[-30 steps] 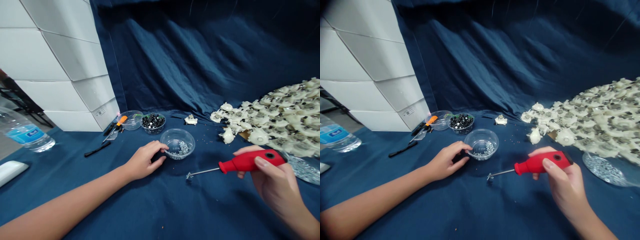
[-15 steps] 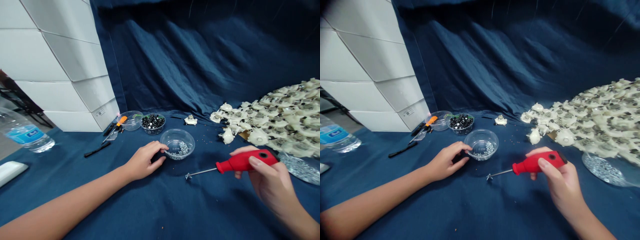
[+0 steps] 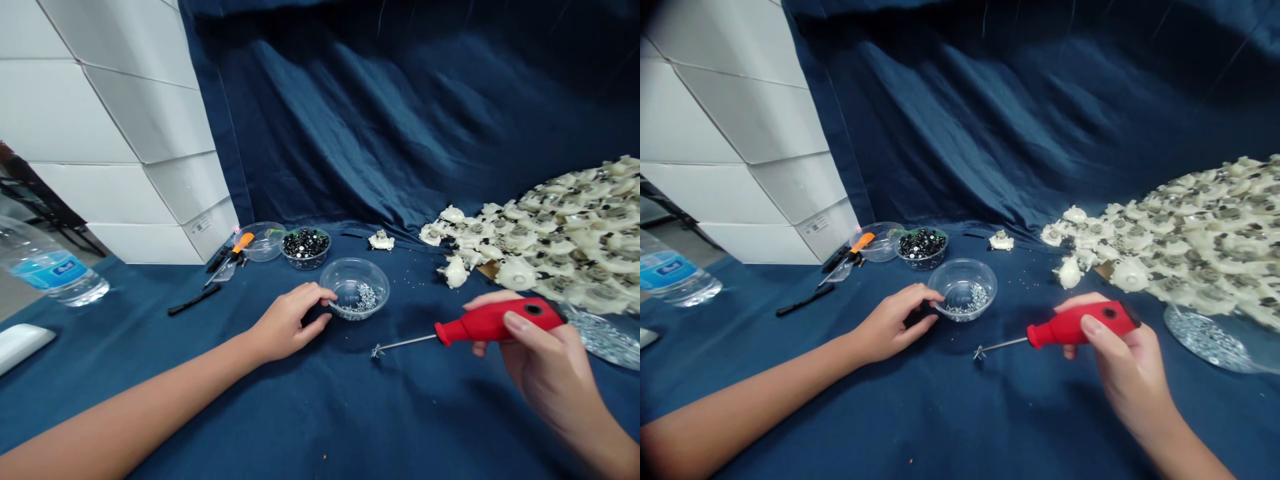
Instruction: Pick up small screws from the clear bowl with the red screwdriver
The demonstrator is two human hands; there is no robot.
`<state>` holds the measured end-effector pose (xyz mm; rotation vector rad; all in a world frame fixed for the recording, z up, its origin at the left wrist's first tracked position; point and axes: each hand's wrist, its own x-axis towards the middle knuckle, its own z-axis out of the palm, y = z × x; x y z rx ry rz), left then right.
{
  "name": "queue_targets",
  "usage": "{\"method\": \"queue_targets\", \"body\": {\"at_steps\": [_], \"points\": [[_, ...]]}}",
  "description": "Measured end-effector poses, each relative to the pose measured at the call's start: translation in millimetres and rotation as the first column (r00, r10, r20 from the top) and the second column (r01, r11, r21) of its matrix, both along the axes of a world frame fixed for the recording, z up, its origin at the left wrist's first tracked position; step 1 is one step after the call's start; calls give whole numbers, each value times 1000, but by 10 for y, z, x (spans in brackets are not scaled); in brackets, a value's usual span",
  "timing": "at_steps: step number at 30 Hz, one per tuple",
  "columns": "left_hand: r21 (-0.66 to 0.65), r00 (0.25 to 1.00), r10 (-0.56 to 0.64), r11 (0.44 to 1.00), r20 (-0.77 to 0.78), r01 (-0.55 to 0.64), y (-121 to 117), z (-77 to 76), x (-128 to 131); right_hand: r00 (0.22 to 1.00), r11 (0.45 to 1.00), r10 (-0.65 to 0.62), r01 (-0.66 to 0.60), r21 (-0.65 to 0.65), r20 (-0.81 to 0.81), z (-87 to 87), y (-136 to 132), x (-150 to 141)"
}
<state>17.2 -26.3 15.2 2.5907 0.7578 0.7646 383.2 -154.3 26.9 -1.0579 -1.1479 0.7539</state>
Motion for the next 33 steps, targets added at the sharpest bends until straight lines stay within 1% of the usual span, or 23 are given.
{"method": "queue_targets", "body": {"at_steps": [5, 6, 9, 12, 23, 30, 33], "points": [[-2, 1000, 4, 1000, -4, -4, -4, 0, 6, 996, 997, -64, 61, -46, -54, 19, -23, -79], [-2, 1000, 4, 1000, -5, -4, -4, -2, 6, 997, 997, -62, 60, -42, -54, 19, -25, -71], [-5, 1000, 1, 1000, -5, -1, -1, -7, 3, 1000, 1000, -6, 6, 6, -5, 2, -18, 3], [-7, 1000, -3, 1000, -6, 3, -1, -7, 2, 1000, 1000, 14, -14, 14, 5, -17, -5, 72], [-6, 1000, 0, 1000, -10, 0, 2, -12, 0, 999, 999, -19, 19, -31, -32, -50, 6, 28], [-7, 1000, -5, 1000, -6, 5, 2, -12, -2, 1000, 1000, 11, -11, 23, 3, -46, 0, 82], [-4, 1000, -3, 1000, -3, 3, 1, -13, -2, 1000, 1000, 8, -9, 23, 4, -57, 15, 85]]}}
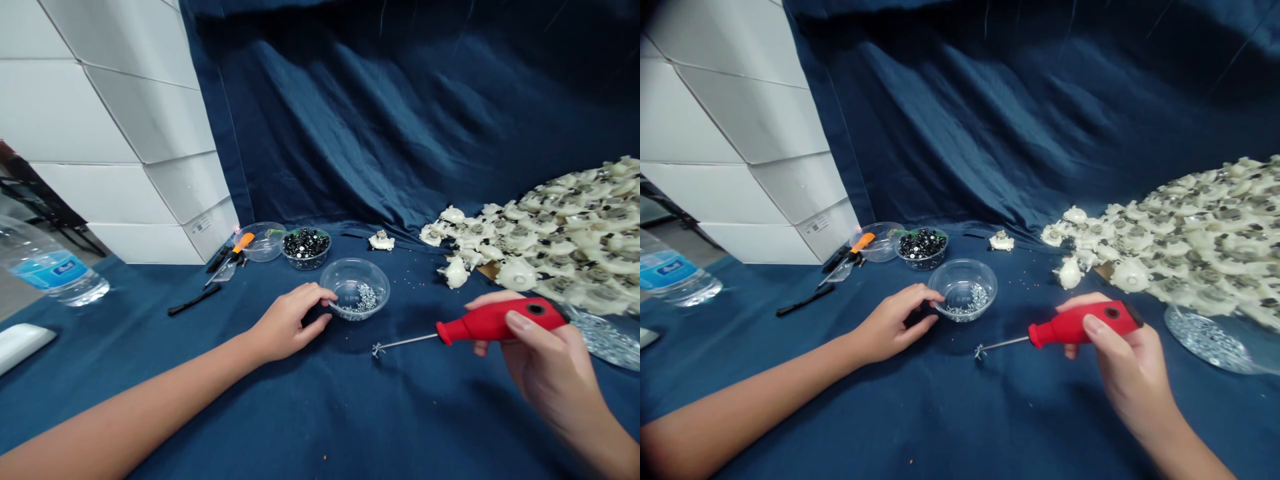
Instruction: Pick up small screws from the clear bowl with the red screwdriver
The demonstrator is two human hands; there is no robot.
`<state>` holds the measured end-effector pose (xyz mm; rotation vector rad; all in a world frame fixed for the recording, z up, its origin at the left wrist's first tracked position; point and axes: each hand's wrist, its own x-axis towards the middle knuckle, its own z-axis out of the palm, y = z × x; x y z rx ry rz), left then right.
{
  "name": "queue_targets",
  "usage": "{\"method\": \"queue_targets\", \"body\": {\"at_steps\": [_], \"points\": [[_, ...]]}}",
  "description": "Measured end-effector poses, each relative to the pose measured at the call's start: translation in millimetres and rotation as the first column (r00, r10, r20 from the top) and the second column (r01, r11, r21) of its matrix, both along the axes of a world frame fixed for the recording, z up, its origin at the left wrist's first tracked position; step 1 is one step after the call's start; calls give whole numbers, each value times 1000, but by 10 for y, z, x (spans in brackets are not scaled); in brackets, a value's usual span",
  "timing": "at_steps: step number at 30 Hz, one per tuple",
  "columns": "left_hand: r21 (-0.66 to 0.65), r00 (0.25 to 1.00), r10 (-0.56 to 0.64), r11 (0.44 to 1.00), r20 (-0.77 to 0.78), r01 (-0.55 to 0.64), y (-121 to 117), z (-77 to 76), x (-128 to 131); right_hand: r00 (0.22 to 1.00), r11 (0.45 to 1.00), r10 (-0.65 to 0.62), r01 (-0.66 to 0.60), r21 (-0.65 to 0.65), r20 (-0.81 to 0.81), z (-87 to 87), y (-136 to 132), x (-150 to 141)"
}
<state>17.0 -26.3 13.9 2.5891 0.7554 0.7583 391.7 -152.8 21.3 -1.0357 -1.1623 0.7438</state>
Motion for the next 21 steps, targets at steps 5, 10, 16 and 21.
{"method": "queue_targets", "body": {"at_steps": [5, 10, 16, 21], "points": [[-1, 1000, 1, 1000, -2, -1, 1, -5, -2, 1000, 1000, -9, 9, -20, -18, -10, 13, -6], [4, 1000, 1, 1000, 2, -1, 2, 1, 2, 996, 995, -61, 56, -88, -58, 70, -48, -146], [5, 1000, 7, 1000, 5, -7, -2, 1, 7, 993, 987, -83, 70, -144, -85, 145, -85, -278], [1, 1000, 4, 1000, 1, -4, 0, -2, 8, 995, 986, -83, 74, -148, -54, 145, -73, -260]]}}
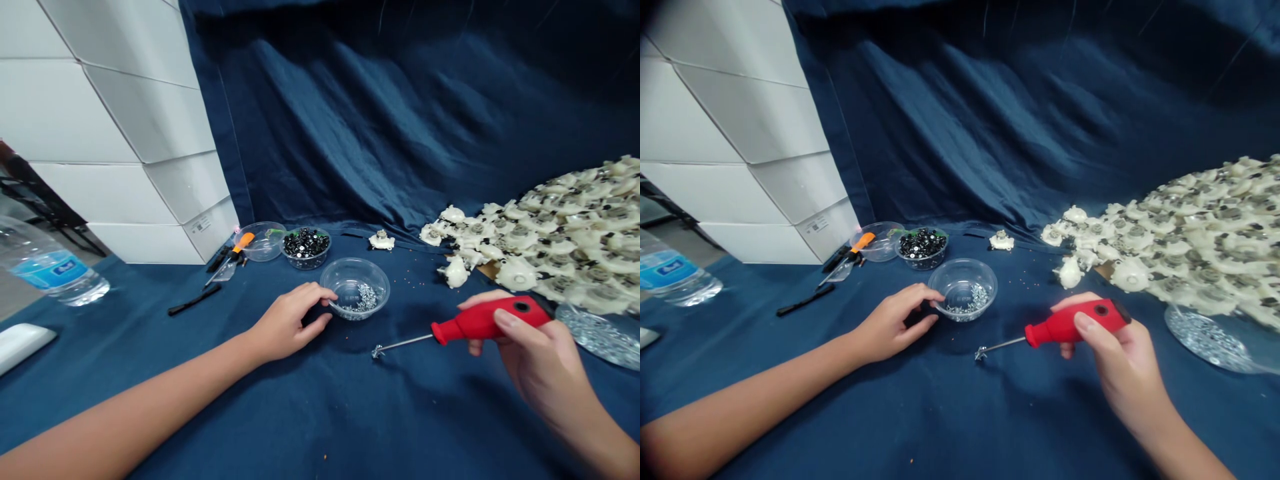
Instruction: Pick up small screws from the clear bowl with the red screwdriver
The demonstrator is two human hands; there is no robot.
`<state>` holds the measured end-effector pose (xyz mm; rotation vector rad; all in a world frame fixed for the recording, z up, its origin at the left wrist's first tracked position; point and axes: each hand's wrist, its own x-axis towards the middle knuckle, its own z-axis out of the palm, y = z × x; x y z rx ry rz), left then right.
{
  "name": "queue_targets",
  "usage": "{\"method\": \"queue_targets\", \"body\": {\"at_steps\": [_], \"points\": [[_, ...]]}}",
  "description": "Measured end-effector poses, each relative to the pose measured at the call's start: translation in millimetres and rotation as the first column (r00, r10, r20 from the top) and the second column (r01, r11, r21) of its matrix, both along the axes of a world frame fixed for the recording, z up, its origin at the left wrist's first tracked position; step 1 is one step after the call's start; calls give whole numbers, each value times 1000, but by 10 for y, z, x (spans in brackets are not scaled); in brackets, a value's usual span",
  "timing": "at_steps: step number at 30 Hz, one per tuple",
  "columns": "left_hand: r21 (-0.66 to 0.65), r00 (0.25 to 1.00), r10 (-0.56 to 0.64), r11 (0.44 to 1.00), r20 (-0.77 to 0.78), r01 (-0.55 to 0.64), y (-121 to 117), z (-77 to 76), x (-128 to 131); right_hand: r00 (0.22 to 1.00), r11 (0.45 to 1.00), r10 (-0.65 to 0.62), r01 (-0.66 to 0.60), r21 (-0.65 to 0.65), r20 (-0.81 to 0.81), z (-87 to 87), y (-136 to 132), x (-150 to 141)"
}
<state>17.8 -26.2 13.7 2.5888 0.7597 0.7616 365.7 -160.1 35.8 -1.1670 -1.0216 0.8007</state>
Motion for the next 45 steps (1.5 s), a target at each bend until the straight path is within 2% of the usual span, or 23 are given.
{"method": "queue_targets", "body": {"at_steps": [7, 15, 21, 30, 35, 39, 45], "points": [[6, 1000, 1, 1000, -5, -1, 4, -5, -7, 1000, 1000, -11, 11, 22, 19, 1, 3, 3], [-2, 1000, 0, 1000, -3, 0, -6, 12, -4, 999, 999, 2, -4, 48, 39, -76, 38, 105], [-8, 1000, 3, 1000, -11, -3, -4, 11, -7, 1000, 999, -12, 12, 35, 5, -22, 25, 31], [-10, 1000, 0, 1000, -9, 0, -3, 1, -8, 996, 998, 17, -23, 67, 89, -114, 111, 203], [-13, 1000, 2, 1000, -4, -2, -4, 8, -6, 997, 998, 24, -29, 64, 76, -53, 73, 108], [-11, 1000, 3, 1000, -3, -3, -5, 12, -6, 999, 1000, -19, 18, 18, 50, 15, 23, 19], [-6, 1000, -1, 1000, 0, 1, 2, 0, -9, 999, 1000, -22, 21, 14, 35, 3, 3, 31]]}}
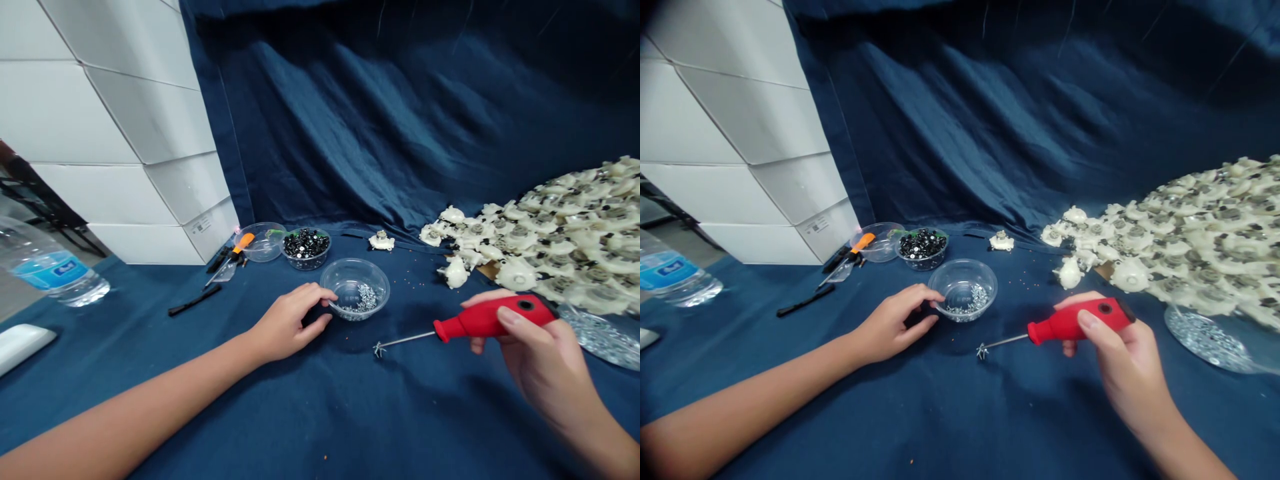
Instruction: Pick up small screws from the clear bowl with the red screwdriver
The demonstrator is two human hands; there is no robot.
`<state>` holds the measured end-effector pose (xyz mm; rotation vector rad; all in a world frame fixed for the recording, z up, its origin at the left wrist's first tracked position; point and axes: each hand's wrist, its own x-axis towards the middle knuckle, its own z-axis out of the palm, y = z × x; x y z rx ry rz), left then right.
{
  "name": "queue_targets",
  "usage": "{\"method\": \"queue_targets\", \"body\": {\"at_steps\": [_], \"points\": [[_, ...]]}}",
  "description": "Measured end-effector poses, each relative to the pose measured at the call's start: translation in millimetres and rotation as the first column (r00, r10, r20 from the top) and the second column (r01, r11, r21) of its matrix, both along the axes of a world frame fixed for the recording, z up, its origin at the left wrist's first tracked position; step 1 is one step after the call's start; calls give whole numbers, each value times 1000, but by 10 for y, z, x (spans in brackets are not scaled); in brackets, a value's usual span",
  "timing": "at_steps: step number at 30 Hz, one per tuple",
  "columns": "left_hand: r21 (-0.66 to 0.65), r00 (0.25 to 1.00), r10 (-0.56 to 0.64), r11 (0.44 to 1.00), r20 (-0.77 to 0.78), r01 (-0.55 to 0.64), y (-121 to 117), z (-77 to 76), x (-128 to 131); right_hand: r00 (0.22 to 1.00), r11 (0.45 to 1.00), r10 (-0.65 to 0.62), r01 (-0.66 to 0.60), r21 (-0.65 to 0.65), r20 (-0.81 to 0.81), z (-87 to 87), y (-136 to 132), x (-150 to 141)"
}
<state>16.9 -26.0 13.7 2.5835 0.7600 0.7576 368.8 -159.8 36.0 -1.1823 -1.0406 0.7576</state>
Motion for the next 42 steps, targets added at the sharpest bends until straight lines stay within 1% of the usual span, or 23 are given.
{"method": "queue_targets", "body": {"at_steps": [8, 16, 24, 27, 31, 37, 42], "points": [[4, 1000, 3, 1000, -3, -3, 4, -3, -6, 1000, 1000, -3, 3, -2, -17, 8, 1, -16], [1, 1000, -2, 1000, 2, 2, 12, -13, -16, 1000, 1000, 7, -7, 21, 11, -10, -3, 15], [0, 1000, -3, 1000, -6, 3, 7, -7, -9, 999, 1000, 7, -7, 8, -39, 27, -2, -50], [1, 1000, -3, 1000, -3, 3, 3, -4, -5, 999, 1000, 14, -14, 14, -37, 3, 16, -23], [1, 1000, -4, 1000, 0, 4, 2, -5, -4, 999, 998, 46, -47, 47, 7, -58, 58, 65], [-4, 1000, -1, 1000, -6, 1, 7, -18, -9, 998, 997, 54, -56, 49, 32, -107, 89, 133], [-7, 1000, 4, 1000, -9, -4, 4, -10, -12, 1000, 1000, 2, -2, 1, -13, -40, 31, 18]]}}
